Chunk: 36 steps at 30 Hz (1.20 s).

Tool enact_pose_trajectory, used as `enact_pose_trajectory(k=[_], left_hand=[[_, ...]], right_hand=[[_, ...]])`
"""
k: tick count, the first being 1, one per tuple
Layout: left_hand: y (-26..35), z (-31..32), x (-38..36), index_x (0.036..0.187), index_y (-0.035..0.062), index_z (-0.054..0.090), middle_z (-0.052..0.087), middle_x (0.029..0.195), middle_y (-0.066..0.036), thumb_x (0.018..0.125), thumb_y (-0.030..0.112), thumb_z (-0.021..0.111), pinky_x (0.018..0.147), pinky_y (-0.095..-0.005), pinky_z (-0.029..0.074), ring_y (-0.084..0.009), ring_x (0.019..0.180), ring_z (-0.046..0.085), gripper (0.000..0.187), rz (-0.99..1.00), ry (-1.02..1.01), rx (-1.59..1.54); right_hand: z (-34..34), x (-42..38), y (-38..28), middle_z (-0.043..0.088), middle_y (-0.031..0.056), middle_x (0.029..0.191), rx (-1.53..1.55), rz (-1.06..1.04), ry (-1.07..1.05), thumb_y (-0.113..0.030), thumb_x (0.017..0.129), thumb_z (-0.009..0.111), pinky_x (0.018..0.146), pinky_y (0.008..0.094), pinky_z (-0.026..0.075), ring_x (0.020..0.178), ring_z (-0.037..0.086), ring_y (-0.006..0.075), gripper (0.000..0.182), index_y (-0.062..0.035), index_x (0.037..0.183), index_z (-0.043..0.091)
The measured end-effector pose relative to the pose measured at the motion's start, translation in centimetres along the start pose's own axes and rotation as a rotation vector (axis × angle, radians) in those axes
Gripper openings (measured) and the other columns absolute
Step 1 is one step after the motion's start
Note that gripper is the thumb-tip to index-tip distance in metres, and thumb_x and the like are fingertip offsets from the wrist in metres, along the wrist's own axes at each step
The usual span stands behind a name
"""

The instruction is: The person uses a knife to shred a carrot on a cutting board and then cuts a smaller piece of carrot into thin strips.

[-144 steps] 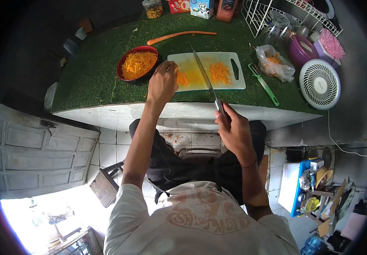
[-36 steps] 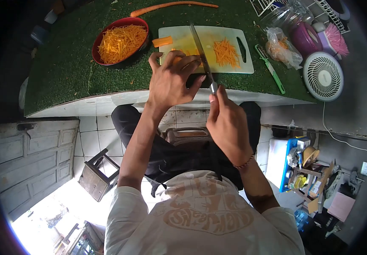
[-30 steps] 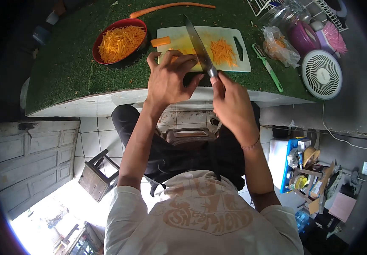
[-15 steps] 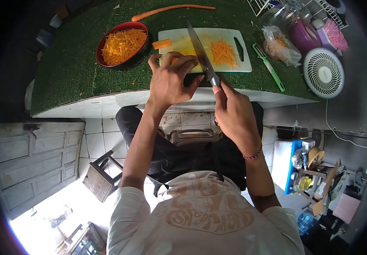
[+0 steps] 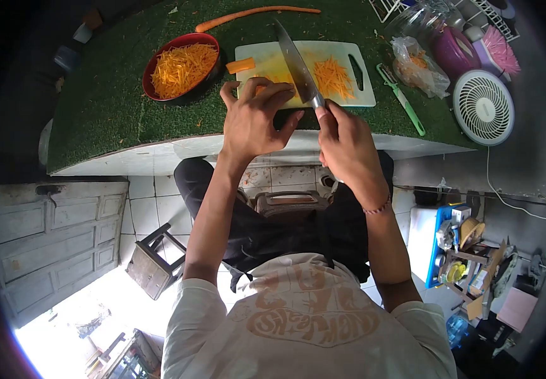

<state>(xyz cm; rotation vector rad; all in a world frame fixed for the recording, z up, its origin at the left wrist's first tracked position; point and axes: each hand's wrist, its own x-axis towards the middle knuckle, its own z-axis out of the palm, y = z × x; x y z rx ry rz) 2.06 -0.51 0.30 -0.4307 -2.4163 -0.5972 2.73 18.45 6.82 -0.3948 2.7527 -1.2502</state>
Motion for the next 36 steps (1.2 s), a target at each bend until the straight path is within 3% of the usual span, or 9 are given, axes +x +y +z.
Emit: enact_pose_trajectory(k=[4, 13, 16, 26, 32, 36], left_hand=[[0.3, -0.2, 0.1, 0.109, 0.0152, 0.08, 0.075, 0.119, 0.006, 0.078, 0.031, 0.085, 0.102, -0.0501, 0.031, -0.0205, 0.114, 0.062, 0.034, -0.002, 0.005, 0.018], [0.1, -0.5, 0.0, 0.112, 0.0135, 0.08, 0.074, 0.122, 0.003, 0.081, 0.028, 0.077, 0.104, -0.0524, 0.03, -0.0236, 0.114, 0.061, 0.034, 0.02, -0.015, 0.006], [-0.1, -0.3, -0.1, 0.11, 0.0116, 0.079, 0.075, 0.12, 0.003, 0.078, 0.027, 0.075, 0.104, -0.0574, 0.03, -0.0237, 0.115, 0.061, 0.036, 0.019, -0.004, -0.012], [-0.2, -0.3, -0.1, 0.106, 0.0104, 0.078, 0.074, 0.119, 0.002, 0.074, 0.025, 0.073, 0.106, -0.0573, 0.03, -0.0236, 0.115, 0.061, 0.035, 0.017, -0.022, -0.01], [-0.1, -0.3, -0.1, 0.106, 0.0121, 0.078, 0.074, 0.119, 0.003, 0.075, 0.025, 0.073, 0.105, -0.0576, 0.03, -0.0223, 0.116, 0.061, 0.034, 0.024, -0.017, 0.013], [0.0, -0.2, -0.2, 0.107, 0.0126, 0.08, 0.075, 0.119, 0.004, 0.077, 0.025, 0.077, 0.105, -0.054, 0.03, -0.0217, 0.115, 0.062, 0.033, 0.029, 0.005, 0.031]], right_hand=[[-0.2, -1.7, -0.6, 0.065, 0.0275, 0.074, 0.001, 0.004, 0.002, -0.014, 0.105, 0.055, 0.059, 0.0542, 0.048, 0.067, 0.066, 0.0472, 0.016, 0.0012, 0.1, 0.059], [0.4, -2.7, -0.5, 0.063, 0.0232, 0.065, -0.059, -0.028, 0.018, -0.011, 0.104, 0.058, 0.055, 0.052, 0.05, 0.061, 0.066, 0.0442, 0.012, 0.0003, 0.101, 0.056], [0.4, -3.0, -0.7, 0.062, 0.0226, 0.064, -0.123, -0.102, 0.07, -0.011, 0.104, 0.057, 0.054, 0.0519, 0.05, 0.061, 0.066, 0.0441, 0.011, 0.0001, 0.101, 0.056], [1.4, -2.9, -1.2, 0.063, 0.0201, 0.061, -0.369, -0.189, 0.129, -0.015, 0.105, 0.056, 0.053, 0.0485, 0.053, 0.057, 0.068, 0.039, 0.016, 0.0002, 0.1, 0.056], [1.4, 0.7, -0.2, 0.064, 0.0221, 0.062, -0.261, -0.165, 0.098, -0.02, 0.106, 0.054, 0.054, 0.0491, 0.055, 0.059, 0.069, 0.0408, 0.024, 0.0014, 0.098, 0.059], [-0.3, 1.2, 0.2, 0.067, 0.0258, 0.071, -0.069, 0.021, 0.018, -0.023, 0.108, 0.051, 0.063, 0.0542, 0.052, 0.07, 0.068, 0.046, 0.027, 0.0004, 0.1, 0.061]])
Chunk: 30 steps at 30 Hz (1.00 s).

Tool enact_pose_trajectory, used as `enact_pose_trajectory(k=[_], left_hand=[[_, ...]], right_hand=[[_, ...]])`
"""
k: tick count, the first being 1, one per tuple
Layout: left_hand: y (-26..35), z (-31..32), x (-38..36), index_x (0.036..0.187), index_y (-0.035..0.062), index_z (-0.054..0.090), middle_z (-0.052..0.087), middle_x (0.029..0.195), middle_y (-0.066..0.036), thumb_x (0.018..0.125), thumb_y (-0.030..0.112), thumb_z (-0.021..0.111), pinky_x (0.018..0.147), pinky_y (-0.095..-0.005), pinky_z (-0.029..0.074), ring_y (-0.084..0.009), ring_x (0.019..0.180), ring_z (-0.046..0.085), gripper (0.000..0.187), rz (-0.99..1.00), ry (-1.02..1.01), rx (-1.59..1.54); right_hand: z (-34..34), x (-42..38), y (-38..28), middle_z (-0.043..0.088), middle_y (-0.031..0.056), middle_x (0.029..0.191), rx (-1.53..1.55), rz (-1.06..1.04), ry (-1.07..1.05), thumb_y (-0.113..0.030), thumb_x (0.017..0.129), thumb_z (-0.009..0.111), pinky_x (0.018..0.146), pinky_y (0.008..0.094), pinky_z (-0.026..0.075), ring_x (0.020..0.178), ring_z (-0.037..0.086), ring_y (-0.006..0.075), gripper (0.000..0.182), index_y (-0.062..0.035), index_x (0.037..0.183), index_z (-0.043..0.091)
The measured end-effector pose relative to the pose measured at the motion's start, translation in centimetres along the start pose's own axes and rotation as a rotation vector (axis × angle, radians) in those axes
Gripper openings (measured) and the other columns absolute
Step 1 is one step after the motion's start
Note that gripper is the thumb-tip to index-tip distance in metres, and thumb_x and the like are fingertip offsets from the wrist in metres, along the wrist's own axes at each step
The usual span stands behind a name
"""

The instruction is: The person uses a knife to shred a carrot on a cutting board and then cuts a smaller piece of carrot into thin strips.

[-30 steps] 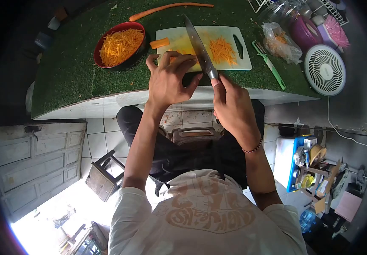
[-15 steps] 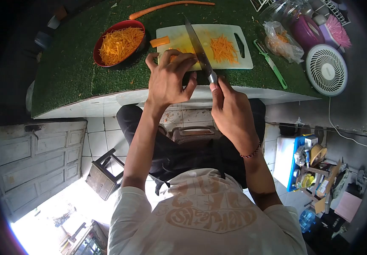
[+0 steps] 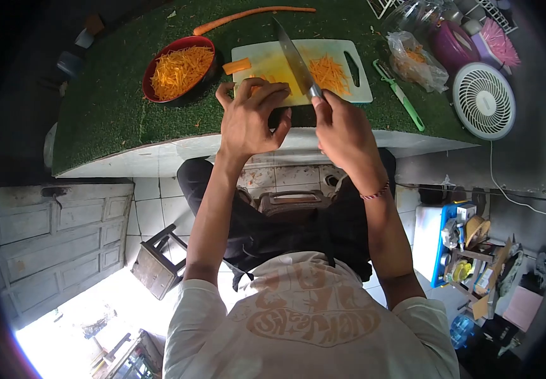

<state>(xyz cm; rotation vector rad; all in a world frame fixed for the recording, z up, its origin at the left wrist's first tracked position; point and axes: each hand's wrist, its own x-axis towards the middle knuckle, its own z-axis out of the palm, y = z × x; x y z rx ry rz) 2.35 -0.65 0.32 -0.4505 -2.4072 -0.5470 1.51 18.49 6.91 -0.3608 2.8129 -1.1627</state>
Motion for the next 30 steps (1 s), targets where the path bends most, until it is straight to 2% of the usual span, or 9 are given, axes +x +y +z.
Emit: enact_pose_trajectory(k=[4, 7, 10, 13, 19, 22, 25, 30], left_hand=[[0.1, 0.1, -0.1, 0.105, 0.0134, 0.08, 0.075, 0.115, 0.005, 0.076, 0.023, 0.08, 0.104, -0.0497, 0.03, -0.0213, 0.115, 0.063, 0.03, 0.012, 0.044, 0.011], [-0.3, 0.4, -0.2, 0.102, 0.0152, 0.079, 0.074, 0.112, 0.006, 0.075, 0.024, 0.078, 0.102, -0.0559, 0.031, -0.022, 0.112, 0.062, 0.029, 0.004, 0.128, -0.024], [-0.7, 0.7, -0.3, 0.104, 0.0149, 0.077, 0.074, 0.111, 0.004, 0.076, 0.02, 0.078, 0.101, -0.0474, 0.032, -0.0225, 0.11, 0.062, 0.028, -0.063, 0.189, 0.02], [-0.6, 0.9, 0.1, 0.105, 0.0139, 0.076, 0.073, 0.113, 0.003, 0.079, 0.019, 0.075, 0.1, -0.0479, 0.032, -0.0232, 0.109, 0.061, 0.027, -0.192, 0.192, 0.133], [0.0, 0.6, 0.5, 0.109, 0.0128, 0.079, 0.073, 0.122, -0.001, 0.087, 0.026, 0.073, 0.104, -0.0524, 0.03, -0.0243, 0.12, 0.06, 0.026, -0.176, 0.08, 0.2], [-0.2, 0.2, 0.6, 0.112, 0.0148, 0.08, 0.072, 0.125, 0.0, 0.088, 0.031, 0.075, 0.106, -0.0553, 0.028, -0.0243, 0.125, 0.058, 0.029, -0.206, 0.011, 0.202], [-0.2, 0.0, 0.8, 0.105, 0.0162, 0.082, 0.072, 0.124, 0.001, 0.087, 0.03, 0.076, 0.103, -0.0648, 0.028, -0.0241, 0.124, 0.058, 0.023, -0.19, -0.008, 0.209], [-0.1, 0.3, 1.1, 0.102, 0.0178, 0.083, 0.072, 0.123, 0.004, 0.09, 0.029, 0.076, 0.102, -0.0643, 0.029, -0.0231, 0.123, 0.058, 0.018, -0.209, -0.043, 0.185]], right_hand=[[-0.8, -1.4, 0.8, 0.067, 0.0256, 0.075, 0.034, -0.004, 0.024, -0.02, 0.107, 0.054, 0.062, 0.053, 0.051, 0.071, 0.068, 0.046, 0.023, 0.0003, 0.098, 0.061], [-0.6, -2.7, 0.7, 0.066, 0.0249, 0.074, 0.113, -0.018, 0.017, -0.019, 0.107, 0.055, 0.061, 0.0524, 0.05, 0.07, 0.068, 0.045, 0.022, 0.0002, 0.098, 0.061], [-0.3, -3.9, 0.1, 0.066, 0.0239, 0.073, 0.127, 0.003, -0.016, -0.02, 0.107, 0.056, 0.061, 0.0521, 0.05, 0.068, 0.067, 0.0445, 0.022, -0.0007, 0.098, 0.061], [0.4, -4.2, 0.3, 0.067, 0.0234, 0.073, 0.091, 0.026, -0.037, -0.021, 0.107, 0.055, 0.061, 0.0524, 0.051, 0.069, 0.068, 0.0446, 0.023, -0.0016, 0.098, 0.062], [-0.6, -3.1, 1.7, 0.068, 0.0239, 0.075, 0.018, 0.004, 0.019, -0.021, 0.107, 0.054, 0.065, 0.0532, 0.053, 0.073, 0.068, 0.0449, 0.023, -0.0008, 0.098, 0.062], [-1.2, -3.1, 1.8, 0.068, 0.0237, 0.076, -0.005, -0.005, 0.05, -0.021, 0.107, 0.055, 0.065, 0.052, 0.054, 0.072, 0.069, 0.0445, 0.024, 0.0, 0.098, 0.063], [-1.5, -3.7, 1.6, 0.068, 0.0232, 0.074, 0.022, -0.059, 0.058, -0.02, 0.106, 0.056, 0.064, 0.0517, 0.053, 0.071, 0.069, 0.0436, 0.022, -0.0002, 0.1, 0.063], [-0.6, -4.0, 2.0, 0.067, 0.0221, 0.071, 0.176, -0.072, -0.012, -0.019, 0.105, 0.059, 0.062, 0.0513, 0.051, 0.067, 0.068, 0.042, 0.018, -0.0014, 0.103, 0.064]])
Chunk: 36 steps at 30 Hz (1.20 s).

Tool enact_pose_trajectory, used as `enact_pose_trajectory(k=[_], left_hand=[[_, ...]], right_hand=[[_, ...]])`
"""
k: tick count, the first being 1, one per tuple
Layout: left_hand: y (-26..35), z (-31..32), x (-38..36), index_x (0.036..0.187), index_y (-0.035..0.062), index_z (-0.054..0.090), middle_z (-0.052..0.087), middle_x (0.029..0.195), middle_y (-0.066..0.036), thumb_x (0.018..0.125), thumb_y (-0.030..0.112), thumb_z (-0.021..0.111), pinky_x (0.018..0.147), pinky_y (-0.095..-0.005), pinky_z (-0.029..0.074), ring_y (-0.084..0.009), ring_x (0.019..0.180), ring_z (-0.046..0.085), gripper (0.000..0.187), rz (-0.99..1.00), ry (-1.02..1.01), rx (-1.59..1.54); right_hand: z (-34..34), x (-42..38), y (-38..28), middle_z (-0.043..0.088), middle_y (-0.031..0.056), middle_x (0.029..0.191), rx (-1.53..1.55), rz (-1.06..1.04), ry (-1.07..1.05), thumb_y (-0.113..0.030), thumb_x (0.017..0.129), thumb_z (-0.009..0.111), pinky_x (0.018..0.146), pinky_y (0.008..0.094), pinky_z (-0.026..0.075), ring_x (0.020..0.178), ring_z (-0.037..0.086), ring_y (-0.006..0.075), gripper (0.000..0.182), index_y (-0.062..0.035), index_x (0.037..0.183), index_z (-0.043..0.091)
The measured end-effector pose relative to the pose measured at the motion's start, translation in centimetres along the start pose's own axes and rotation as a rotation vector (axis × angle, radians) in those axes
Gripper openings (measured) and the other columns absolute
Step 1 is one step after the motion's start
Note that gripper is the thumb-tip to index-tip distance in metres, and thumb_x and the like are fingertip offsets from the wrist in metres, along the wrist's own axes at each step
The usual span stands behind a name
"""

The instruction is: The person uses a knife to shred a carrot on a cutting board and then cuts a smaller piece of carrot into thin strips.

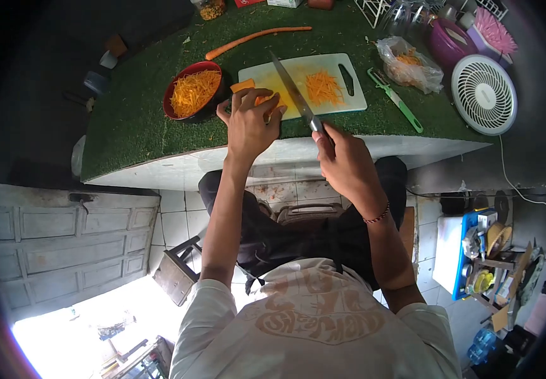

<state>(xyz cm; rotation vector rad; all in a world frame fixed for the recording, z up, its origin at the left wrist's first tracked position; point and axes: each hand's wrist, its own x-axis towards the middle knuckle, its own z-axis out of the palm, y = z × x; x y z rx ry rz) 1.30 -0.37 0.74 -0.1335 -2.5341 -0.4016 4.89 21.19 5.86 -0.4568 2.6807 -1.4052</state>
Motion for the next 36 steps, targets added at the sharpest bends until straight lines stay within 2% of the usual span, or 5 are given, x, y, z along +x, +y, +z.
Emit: enact_pose_trajectory(k=[10, 19, 30, 33, 36], left_hand=[[0.5, 1.4, -0.1, 0.096, 0.0184, 0.083, 0.079, 0.108, 0.01, 0.089, 0.028, 0.078, 0.104, -0.0578, 0.029, -0.0164, 0.115, 0.062, 0.013, 0.032, 0.117, -0.117], [0.3, 1.1, -0.6, 0.095, 0.0179, 0.084, 0.08, 0.107, 0.008, 0.086, 0.025, 0.078, 0.104, -0.058, 0.029, -0.0177, 0.113, 0.065, 0.013, 0.103, 0.159, -0.1], [0.4, 0.7, -0.7, 0.099, 0.0186, 0.084, 0.079, 0.112, 0.009, 0.084, 0.022, 0.079, 0.105, -0.0526, 0.028, -0.0175, 0.114, 0.065, 0.017, 0.096, 0.114, -0.085], [0.5, 0.6, -0.7, 0.098, 0.0187, 0.084, 0.079, 0.11, 0.009, 0.083, 0.021, 0.08, 0.104, -0.0523, 0.029, -0.018, 0.113, 0.065, 0.016, 0.092, 0.12, -0.101], [0.6, 0.7, -0.7, 0.098, 0.0186, 0.084, 0.079, 0.109, 0.009, 0.083, 0.021, 0.08, 0.104, -0.0515, 0.029, -0.0184, 0.113, 0.065, 0.015, 0.089, 0.121, -0.103]], right_hand=[[-0.3, 0.3, 0.5, 0.066, 0.0232, 0.074, 0.042, 0.0, -0.01, -0.018, 0.105, 0.058, 0.063, 0.0509, 0.049, 0.07, 0.067, 0.0429, 0.018, -0.0011, 0.103, 0.065], [0.1, 0.3, 0.0, 0.065, 0.0234, 0.071, -0.002, 0.015, -0.023, -0.019, 0.106, 0.057, 0.06, 0.052, 0.049, 0.068, 0.067, 0.0445, 0.019, -0.0011, 0.101, 0.063], [0.2, -0.1, -1.3, 0.063, 0.0216, 0.064, -0.099, 0.006, -0.031, -0.015, 0.105, 0.058, 0.053, 0.0503, 0.048, 0.061, 0.067, 0.0422, 0.013, -0.0013, 0.105, 0.059], [0.3, -0.2, -1.6, 0.064, 0.0206, 0.064, -0.196, -0.115, 0.036, -0.016, 0.105, 0.058, 0.053, 0.0495, 0.05, 0.061, 0.067, 0.0414, 0.015, -0.0008, 0.106, 0.059], [0.8, -0.4, -2.2, 0.064, 0.0198, 0.064, -0.325, -0.11, 0.039, -0.016, 0.106, 0.057, 0.054, 0.0483, 0.054, 0.06, 0.068, 0.0398, 0.016, 0.0004, 0.105, 0.058]])
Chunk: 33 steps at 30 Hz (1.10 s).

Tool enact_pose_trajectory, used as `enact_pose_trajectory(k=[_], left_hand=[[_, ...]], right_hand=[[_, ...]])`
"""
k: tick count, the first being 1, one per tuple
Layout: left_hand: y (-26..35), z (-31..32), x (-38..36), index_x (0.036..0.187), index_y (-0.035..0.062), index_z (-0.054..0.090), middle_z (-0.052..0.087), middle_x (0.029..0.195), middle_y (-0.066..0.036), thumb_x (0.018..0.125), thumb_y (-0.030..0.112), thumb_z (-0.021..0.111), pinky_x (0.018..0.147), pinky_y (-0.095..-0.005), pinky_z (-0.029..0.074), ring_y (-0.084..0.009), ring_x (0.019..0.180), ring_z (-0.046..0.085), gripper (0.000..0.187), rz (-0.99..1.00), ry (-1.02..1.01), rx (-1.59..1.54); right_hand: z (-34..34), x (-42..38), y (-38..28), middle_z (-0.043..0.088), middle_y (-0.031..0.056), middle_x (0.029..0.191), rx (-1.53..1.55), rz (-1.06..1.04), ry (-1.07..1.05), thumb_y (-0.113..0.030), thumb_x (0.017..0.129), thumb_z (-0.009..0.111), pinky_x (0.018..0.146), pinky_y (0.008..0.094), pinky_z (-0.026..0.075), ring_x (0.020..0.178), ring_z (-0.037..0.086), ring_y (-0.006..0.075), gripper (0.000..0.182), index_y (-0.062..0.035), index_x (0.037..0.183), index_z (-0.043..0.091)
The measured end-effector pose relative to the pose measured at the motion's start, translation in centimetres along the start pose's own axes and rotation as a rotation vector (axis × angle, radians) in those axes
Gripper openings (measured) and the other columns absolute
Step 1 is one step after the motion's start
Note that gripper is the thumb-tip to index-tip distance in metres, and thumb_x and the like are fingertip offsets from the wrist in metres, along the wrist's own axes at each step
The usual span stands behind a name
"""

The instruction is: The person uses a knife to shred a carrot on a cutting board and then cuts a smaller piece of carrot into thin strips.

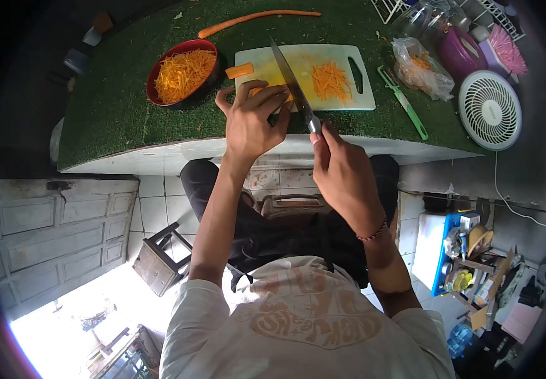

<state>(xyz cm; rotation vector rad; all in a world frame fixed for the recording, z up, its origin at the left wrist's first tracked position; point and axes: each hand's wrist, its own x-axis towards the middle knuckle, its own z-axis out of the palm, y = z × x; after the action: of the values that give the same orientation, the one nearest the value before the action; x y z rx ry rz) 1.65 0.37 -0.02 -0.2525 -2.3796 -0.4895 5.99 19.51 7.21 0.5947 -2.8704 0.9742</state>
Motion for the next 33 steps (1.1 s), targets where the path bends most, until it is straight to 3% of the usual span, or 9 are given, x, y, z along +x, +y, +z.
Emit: enact_pose_trajectory(k=[7, 10, 13, 22, 25, 28, 33], left_hand=[[0.0, 0.0, 0.1, 0.096, 0.0175, 0.084, 0.08, 0.109, 0.009, 0.083, 0.019, 0.079, 0.103, -0.0499, 0.03, -0.0182, 0.112, 0.065, 0.014, 0.007, 0.006, 0.007], [-0.4, 0.5, -0.2, 0.096, 0.0163, 0.082, 0.078, 0.109, 0.008, 0.078, 0.021, 0.079, 0.104, -0.0591, 0.03, -0.019, 0.114, 0.064, 0.019, 0.019, 0.037, -0.024], [-0.2, 0.6, -0.3, 0.096, 0.0161, 0.082, 0.078, 0.108, 0.007, 0.078, 0.021, 0.079, 0.105, -0.0577, 0.031, -0.0196, 0.114, 0.064, 0.019, 0.021, 0.057, -0.027], [-0.3, 0.7, -0.3, 0.093, 0.0152, 0.081, 0.078, 0.108, 0.007, 0.074, 0.019, 0.078, 0.102, -0.0565, 0.032, -0.0204, 0.112, 0.065, 0.02, 0.036, 0.085, -0.05], [0.1, 0.1, -0.2, 0.094, 0.015, 0.082, 0.079, 0.107, 0.006, 0.077, 0.015, 0.077, 0.103, -0.0484, 0.031, -0.0198, 0.11, 0.066, 0.018, 0.02, 0.068, -0.032], [-0.3, 0.6, -0.4, 0.094, 0.0161, 0.081, 0.078, 0.108, 0.008, 0.074, 0.02, 0.078, 0.101, -0.059, 0.031, -0.0201, 0.111, 0.065, 0.021, 0.034, 0.071, -0.035], [-0.3, 0.8, -0.4, 0.093, 0.016, 0.081, 0.077, 0.106, 0.008, 0.074, 0.021, 0.077, 0.101, -0.0598, 0.031, -0.0195, 0.11, 0.065, 0.02, 0.027, 0.07, -0.026]], right_hand=[[1.6, 1.2, -1.2, 0.064, 0.0203, 0.064, -0.097, 0.02, 0.002, -0.019, 0.107, 0.055, 0.055, 0.0484, 0.055, 0.06, 0.069, 0.0387, 0.021, 0.0011, 0.1, 0.058], [1.5, 3.2, 0.4, 0.065, 0.0216, 0.066, 0.018, 0.026, -0.008, -0.02, 0.107, 0.055, 0.058, 0.0501, 0.054, 0.064, 0.068, 0.0413, 0.023, 0.0007, 0.098, 0.059], [0.7, 3.5, 1.2, 0.065, 0.0236, 0.07, 0.19, 0.155, -0.078, -0.02, 0.107, 0.055, 0.063, 0.0533, 0.052, 0.068, 0.067, 0.0453, 0.024, -0.0006, 0.095, 0.06], [0.6, 0.9, 0.2, 0.063, 0.022, 0.065, 0.08, 0.055, -0.006, -0.018, 0.106, 0.057, 0.056, 0.051, 0.052, 0.062, 0.067, 0.0441, 0.018, -0.0014, 0.099, 0.058], [1.0, 0.6, 0.4, 0.063, 0.0212, 0.064, 0.052, 0.026, 0.009, -0.018, 0.106, 0.057, 0.055, 0.05, 0.053, 0.061, 0.067, 0.0422, 0.018, -0.001, 0.099, 0.056], [1.0, 0.4, 0.0, 0.062, 0.0201, 0.062, 0.021, -0.024, 0.04, -0.017, 0.106, 0.057, 0.054, 0.0489, 0.053, 0.06, 0.068, 0.0404, 0.018, -0.0002, 0.1, 0.054], [2.0, -0.2, -1.2, 0.065, 0.0182, 0.065, -0.106, -0.03, 0.062, -0.015, 0.105, 0.056, 0.053, 0.0455, 0.056, 0.06, 0.07, 0.0367, 0.018, 0.0035, 0.106, 0.054]])
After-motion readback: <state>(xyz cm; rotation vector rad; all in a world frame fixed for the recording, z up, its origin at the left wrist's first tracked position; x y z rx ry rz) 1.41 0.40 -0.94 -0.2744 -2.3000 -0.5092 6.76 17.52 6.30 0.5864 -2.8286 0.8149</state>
